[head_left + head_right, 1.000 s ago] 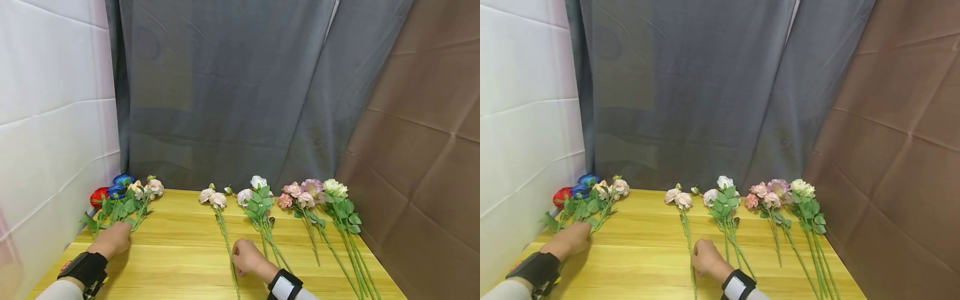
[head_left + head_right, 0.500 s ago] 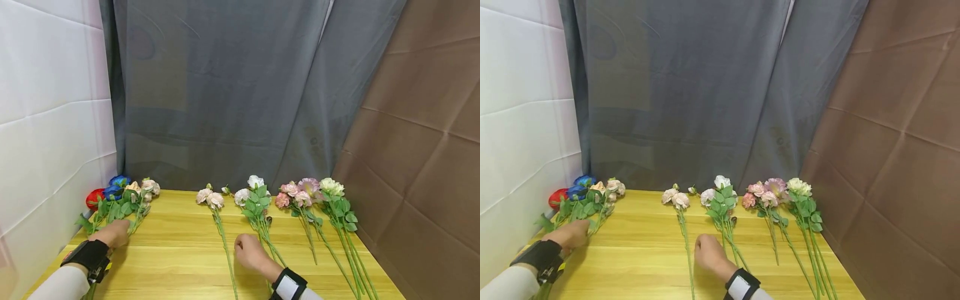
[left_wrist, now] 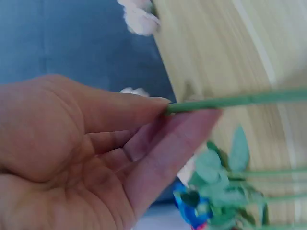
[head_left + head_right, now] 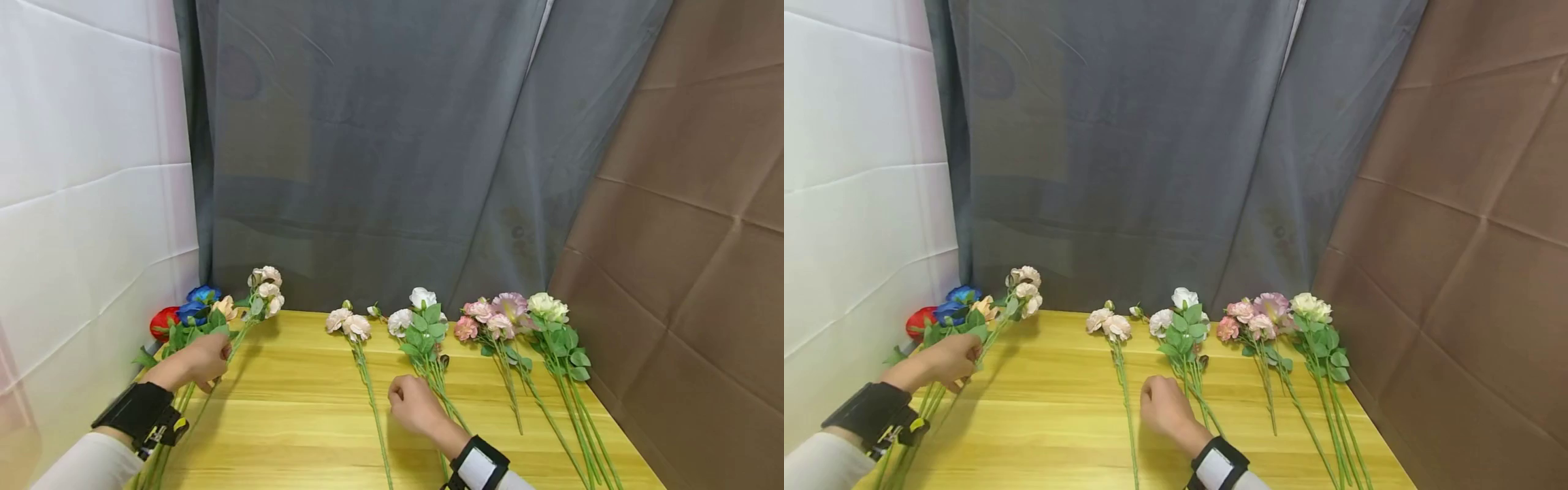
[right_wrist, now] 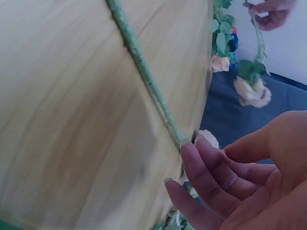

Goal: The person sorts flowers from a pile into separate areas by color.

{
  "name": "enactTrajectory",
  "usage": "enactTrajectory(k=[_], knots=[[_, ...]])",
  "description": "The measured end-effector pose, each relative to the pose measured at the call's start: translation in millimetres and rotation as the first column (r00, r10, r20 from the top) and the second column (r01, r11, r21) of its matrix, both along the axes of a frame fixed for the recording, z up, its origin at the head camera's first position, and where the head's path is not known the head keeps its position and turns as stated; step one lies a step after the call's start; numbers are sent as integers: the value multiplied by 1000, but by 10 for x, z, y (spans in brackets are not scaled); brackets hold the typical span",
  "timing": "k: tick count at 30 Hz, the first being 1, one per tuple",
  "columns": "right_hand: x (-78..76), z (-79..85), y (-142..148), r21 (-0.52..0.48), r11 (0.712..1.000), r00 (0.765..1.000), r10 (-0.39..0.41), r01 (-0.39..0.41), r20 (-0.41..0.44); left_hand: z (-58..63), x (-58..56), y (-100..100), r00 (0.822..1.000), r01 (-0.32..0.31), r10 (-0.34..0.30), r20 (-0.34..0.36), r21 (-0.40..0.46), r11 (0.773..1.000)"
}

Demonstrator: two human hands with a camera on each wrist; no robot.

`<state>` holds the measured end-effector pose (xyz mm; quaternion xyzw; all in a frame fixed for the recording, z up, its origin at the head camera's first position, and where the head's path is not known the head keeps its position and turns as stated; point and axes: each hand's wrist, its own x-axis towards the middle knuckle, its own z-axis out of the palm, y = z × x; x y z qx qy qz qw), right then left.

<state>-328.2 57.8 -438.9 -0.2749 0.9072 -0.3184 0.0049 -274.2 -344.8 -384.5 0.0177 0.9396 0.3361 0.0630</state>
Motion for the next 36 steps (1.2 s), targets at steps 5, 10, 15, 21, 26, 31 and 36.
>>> enactTrajectory(k=[5, 10, 15, 21, 26, 31, 36], knots=[[20, 53, -48, -18, 1000, 1000, 18, -18, -9, -39, -12, 223, 993, 5, 14, -120, 158, 987], [57, 70, -118, -42, 998, 998, 55, -54, 16, -100, -50, 453, 986, 9, 34, -161, 261, 965], [75, 92, -185, -49, 995, 995, 87, -84, 51, -54, -98, 620, 982, -5, 59, -179, 291, 957], [119, 130, -289, -62, 986, 982, 160, -155, 101, 72, -133, 823, 982, 9, 53, -181, 325, 946], [178, 131, -467, -127, 967, 950, 241, -219, 197, 41, -202, 1034, 978, 32, 48, -205, 372, 928], [243, 106, -655, -183, 955, 926, 277, -235, 258, -60, -241, 1279, 976, 34, 63, -207, 430, 902], [269, 57, -716, -302, 937, 913, 268, -173, 307, -120, -272, 1483, 975, 68, 48, -218, 496, 866]])
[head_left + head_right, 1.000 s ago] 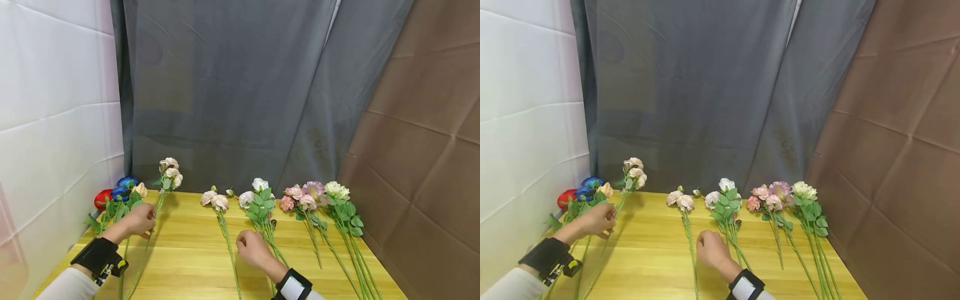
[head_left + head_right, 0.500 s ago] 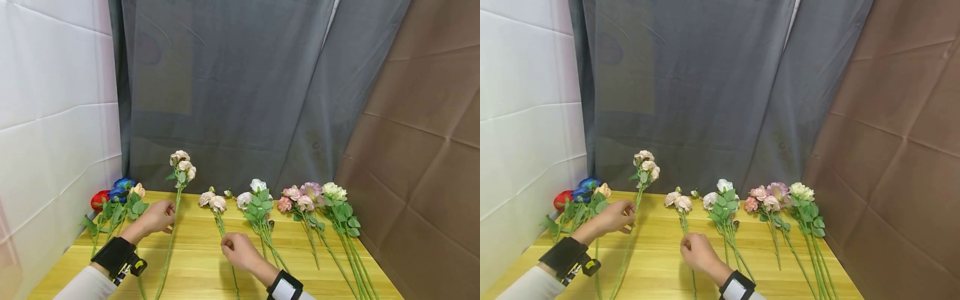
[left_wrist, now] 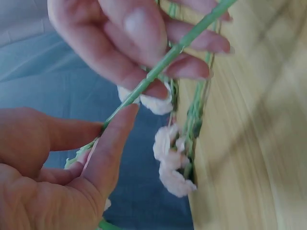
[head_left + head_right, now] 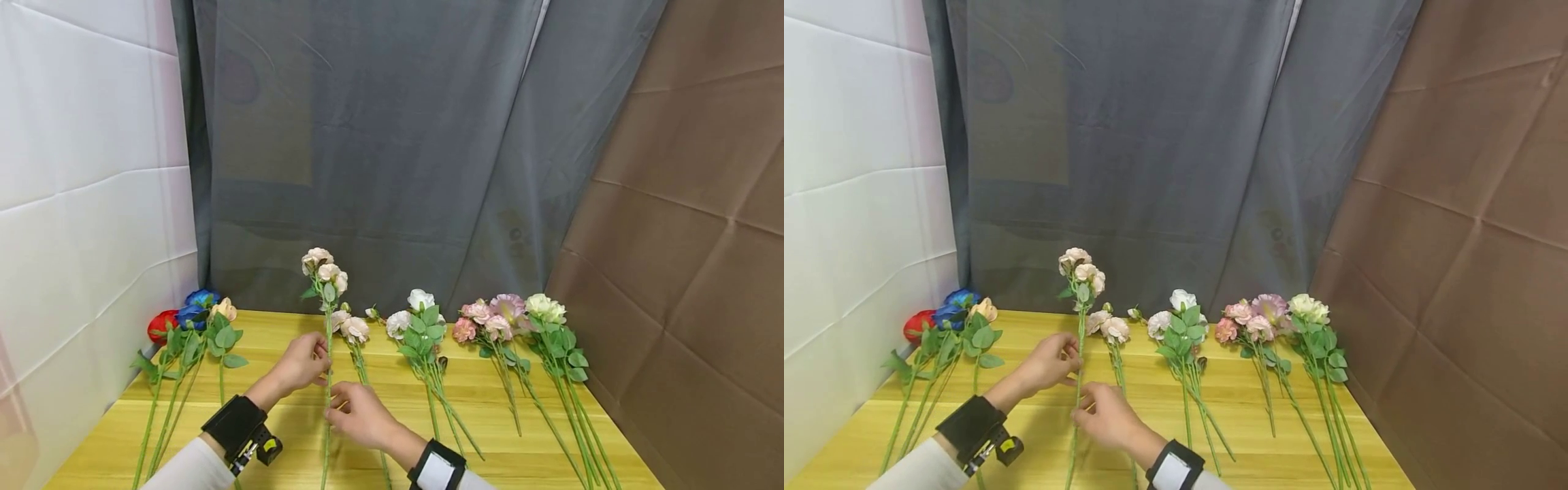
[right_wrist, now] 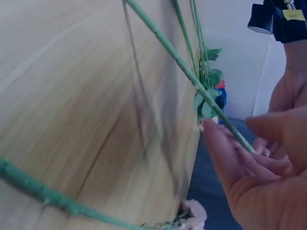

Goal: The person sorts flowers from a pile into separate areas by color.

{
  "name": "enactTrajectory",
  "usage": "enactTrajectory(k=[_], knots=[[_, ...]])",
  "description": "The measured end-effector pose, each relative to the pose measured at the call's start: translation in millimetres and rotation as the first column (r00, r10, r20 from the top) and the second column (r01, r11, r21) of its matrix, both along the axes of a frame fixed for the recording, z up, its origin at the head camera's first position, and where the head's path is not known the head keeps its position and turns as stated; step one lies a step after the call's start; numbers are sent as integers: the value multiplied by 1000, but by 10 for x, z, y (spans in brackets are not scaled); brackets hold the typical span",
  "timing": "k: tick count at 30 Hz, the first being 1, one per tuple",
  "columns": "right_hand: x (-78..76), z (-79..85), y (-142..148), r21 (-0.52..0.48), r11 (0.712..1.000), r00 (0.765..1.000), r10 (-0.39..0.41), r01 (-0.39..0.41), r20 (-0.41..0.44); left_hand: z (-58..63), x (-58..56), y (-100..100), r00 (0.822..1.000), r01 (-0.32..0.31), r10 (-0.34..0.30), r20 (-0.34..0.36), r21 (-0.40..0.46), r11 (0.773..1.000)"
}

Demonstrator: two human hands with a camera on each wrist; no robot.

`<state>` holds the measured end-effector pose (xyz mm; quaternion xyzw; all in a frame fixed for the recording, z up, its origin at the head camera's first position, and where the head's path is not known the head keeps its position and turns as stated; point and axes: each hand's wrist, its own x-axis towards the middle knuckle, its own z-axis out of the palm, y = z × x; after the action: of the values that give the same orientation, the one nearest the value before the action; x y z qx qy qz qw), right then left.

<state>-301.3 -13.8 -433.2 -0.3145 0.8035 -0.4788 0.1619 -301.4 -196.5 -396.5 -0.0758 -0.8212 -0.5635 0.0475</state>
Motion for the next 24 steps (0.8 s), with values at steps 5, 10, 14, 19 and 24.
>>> enactTrajectory(k=[5, 10, 14, 19, 24], knots=[[-46, 7, 81, -117, 991, 992, -43, 57, 117, -6, -37, 107, 999, 16, -14, -50, 39, 999], [-102, 121, 205, -102, 993, 996, -50, 57, 69, -49, -56, 79, 987, 91, -95, -130, -38, 995], [-167, 222, 311, -43, 997, 997, -58, 56, -41, -120, -32, -103, 976, 42, -90, -198, -235, 971], [-269, 276, 498, 68, 993, 982, -89, 101, -167, -191, 47, -478, 975, -154, 64, -211, -444, 882], [-332, 201, 639, 156, 977, 970, -106, 142, -219, -279, 134, -880, 975, -221, 201, -97, -550, 805]])
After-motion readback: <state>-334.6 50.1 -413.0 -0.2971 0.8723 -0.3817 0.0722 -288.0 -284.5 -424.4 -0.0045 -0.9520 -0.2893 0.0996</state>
